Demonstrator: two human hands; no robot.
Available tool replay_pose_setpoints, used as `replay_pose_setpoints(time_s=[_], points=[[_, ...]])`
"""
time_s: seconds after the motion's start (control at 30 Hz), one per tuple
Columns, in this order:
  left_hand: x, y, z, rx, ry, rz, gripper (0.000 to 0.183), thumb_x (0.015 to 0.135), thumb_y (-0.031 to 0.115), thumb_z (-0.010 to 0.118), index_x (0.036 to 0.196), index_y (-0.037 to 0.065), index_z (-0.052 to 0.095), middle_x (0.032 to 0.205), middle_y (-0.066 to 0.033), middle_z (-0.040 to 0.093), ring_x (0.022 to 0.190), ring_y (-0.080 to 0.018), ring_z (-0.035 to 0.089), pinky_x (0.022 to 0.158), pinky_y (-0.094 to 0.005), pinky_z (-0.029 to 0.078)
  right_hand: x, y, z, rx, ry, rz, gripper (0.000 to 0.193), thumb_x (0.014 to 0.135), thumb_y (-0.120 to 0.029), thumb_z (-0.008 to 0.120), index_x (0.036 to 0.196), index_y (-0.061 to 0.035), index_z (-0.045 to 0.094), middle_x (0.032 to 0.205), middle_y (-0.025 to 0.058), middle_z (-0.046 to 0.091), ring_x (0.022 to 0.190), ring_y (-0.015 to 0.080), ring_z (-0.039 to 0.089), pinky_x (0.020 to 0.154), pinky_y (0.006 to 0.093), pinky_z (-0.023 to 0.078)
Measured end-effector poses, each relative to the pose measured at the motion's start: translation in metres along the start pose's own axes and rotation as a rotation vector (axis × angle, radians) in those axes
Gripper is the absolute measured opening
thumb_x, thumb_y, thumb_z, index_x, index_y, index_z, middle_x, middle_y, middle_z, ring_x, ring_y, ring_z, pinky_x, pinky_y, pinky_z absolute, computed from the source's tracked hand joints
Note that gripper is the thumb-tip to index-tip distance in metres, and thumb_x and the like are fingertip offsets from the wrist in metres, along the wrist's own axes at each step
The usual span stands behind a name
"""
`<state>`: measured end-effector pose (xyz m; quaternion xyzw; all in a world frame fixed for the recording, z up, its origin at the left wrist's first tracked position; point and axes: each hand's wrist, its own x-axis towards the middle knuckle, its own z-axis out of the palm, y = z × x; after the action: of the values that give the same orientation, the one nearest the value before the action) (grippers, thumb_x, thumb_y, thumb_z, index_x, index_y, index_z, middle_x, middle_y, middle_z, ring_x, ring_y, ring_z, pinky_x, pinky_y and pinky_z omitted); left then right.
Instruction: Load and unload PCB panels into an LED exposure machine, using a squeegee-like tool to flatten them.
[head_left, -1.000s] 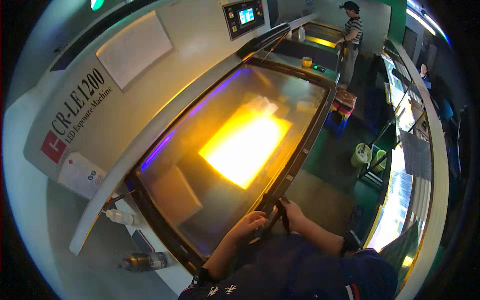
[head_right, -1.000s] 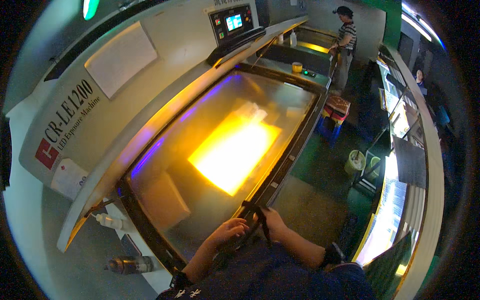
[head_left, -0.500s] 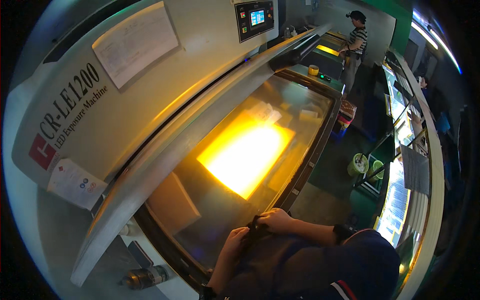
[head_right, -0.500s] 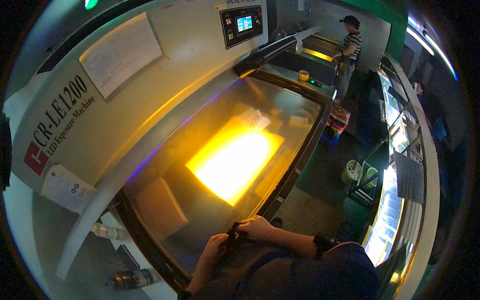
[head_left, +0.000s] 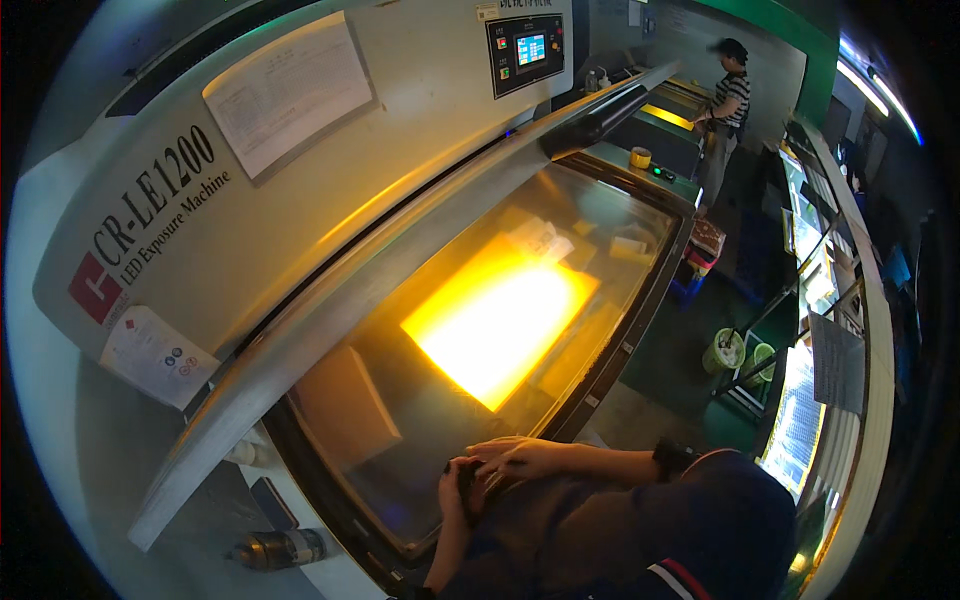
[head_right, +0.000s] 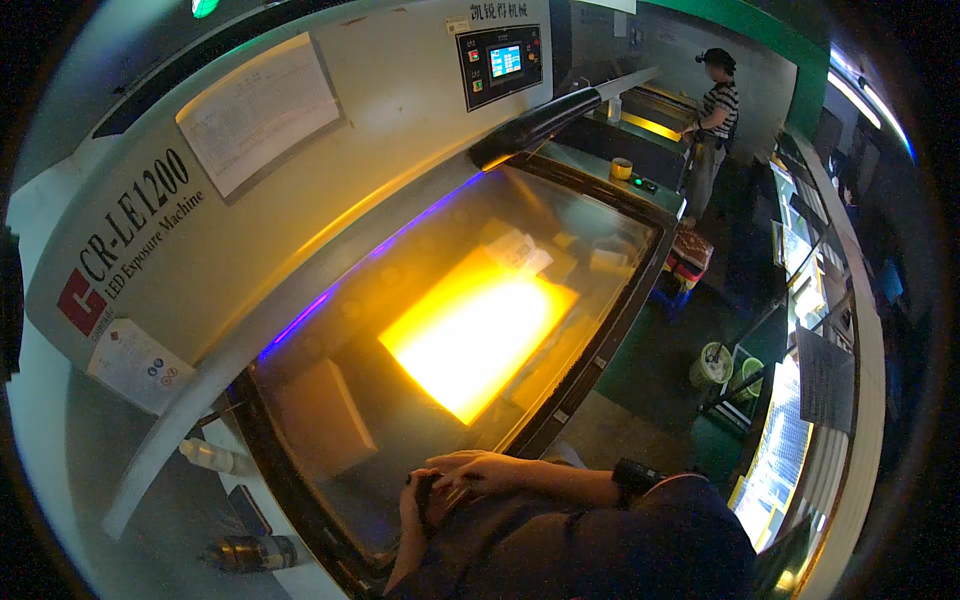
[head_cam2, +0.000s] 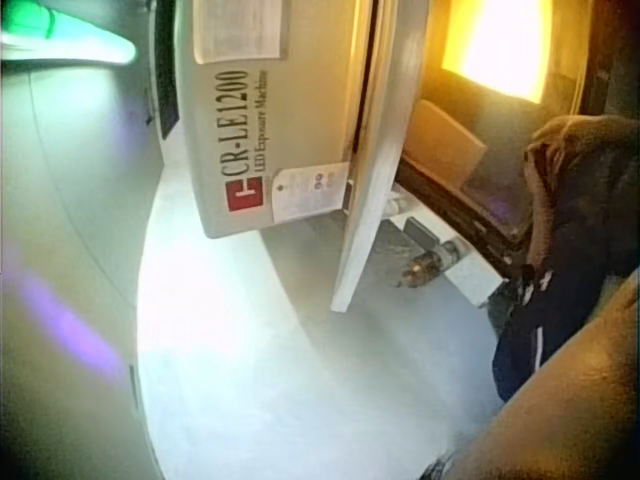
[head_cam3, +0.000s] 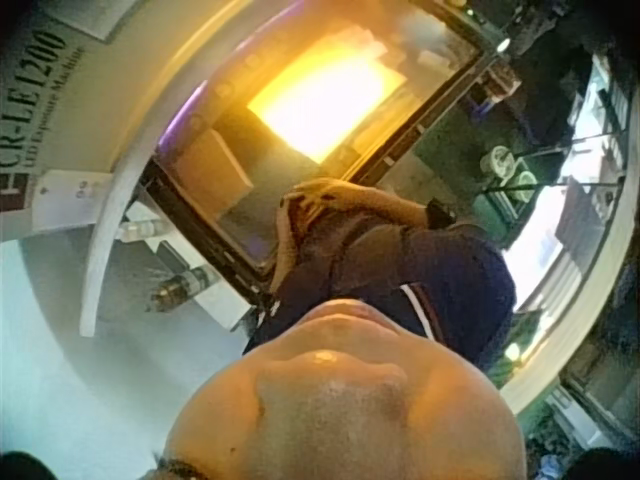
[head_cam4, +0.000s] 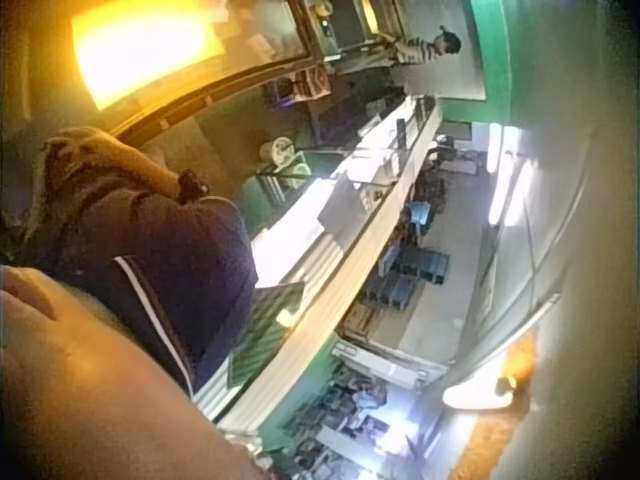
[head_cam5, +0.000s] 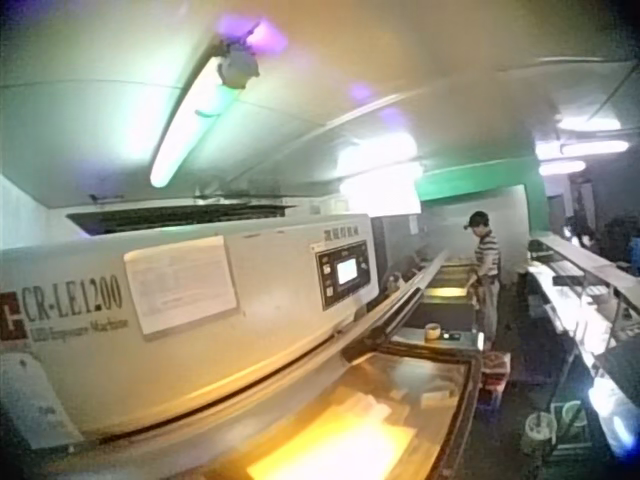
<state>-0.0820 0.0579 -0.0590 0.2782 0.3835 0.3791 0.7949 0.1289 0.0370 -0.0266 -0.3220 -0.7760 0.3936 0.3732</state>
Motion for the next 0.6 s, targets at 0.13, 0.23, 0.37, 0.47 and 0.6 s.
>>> replay_pose_setpoints(time_s=[0.13, 0.23, 0.37, 0.47, 0.6], points=[[-0.019, -0.009, -0.033, -0.489, -0.013, 0.070, 0.025, 0.102, 0.026, 0.046, 0.097, 0.005, 0.059, 0.085, -0.0130, 0.063, 0.086, -0.0317, 0.063, 0.087, -0.0497, 0.050, -0.052, -0.031, -0.050, -0.023, 0.059, 0.393, 0.032, 0.102, -0.028, 0.047, 0.124, -0.0143, 0.065, 0.137, 0.0128, 0.055, 0.123, 0.0303, 0.054, 0.103, 0.0389, 0.042], [-0.035, -0.015, -0.044, -0.407, -0.005, 0.080, 0.024, 0.102, 0.024, 0.048, 0.094, 0.004, 0.059, 0.082, -0.0136, 0.062, 0.086, -0.0313, 0.062, 0.087, -0.0504, 0.050, -0.110, -0.016, -0.061, -0.063, -0.082, 0.680, 0.039, 0.101, -0.039, 0.049, 0.122, -0.0110, 0.065, 0.128, 0.0143, 0.061, 0.112, 0.0297, 0.061, 0.096, 0.0382, 0.047], [-0.037, -0.013, -0.035, -0.107, -0.096, 0.068, 0.017, 0.099, 0.017, 0.052, 0.102, 0.002, 0.059, 0.090, -0.0140, 0.062, 0.094, -0.0282, 0.062, 0.091, -0.0451, 0.049, -0.105, -0.046, -0.047, 0.096, -0.173, 1.166, 0.046, 0.098, -0.044, 0.052, 0.120, -0.0066, 0.065, 0.123, 0.0152, 0.064, 0.110, 0.0270, 0.061, 0.095, 0.0371, 0.047], [-0.036, 0.014, 0.013, 0.288, -0.165, 0.136, 0.021, 0.095, 0.012, 0.057, 0.112, 0.000, 0.059, 0.104, -0.0133, 0.063, 0.103, -0.0255, 0.060, 0.095, -0.0383, 0.047, -0.100, -0.046, -0.008, 0.397, -0.040, 0.672, 0.048, 0.095, -0.045, 0.057, 0.117, -0.0029, 0.065, 0.111, 0.0114, 0.068, 0.103, 0.0223, 0.062, 0.093, 0.0364, 0.047], [-0.015, -0.001, -0.012, 0.637, -0.639, 0.003, 0.027, 0.092, 0.010, 0.062, 0.117, -0.001, 0.059, 0.116, -0.0123, 0.062, 0.111, -0.0231, 0.058, 0.098, -0.0343, 0.044, -0.094, -0.052, 0.012, 0.345, -0.075, 0.744, 0.047, 0.092, -0.045, 0.062, 0.111, -0.0020, 0.064, 0.102, 0.0067, 0.069, 0.096, 0.0182, 0.062, 0.089, 0.0363, 0.046]])
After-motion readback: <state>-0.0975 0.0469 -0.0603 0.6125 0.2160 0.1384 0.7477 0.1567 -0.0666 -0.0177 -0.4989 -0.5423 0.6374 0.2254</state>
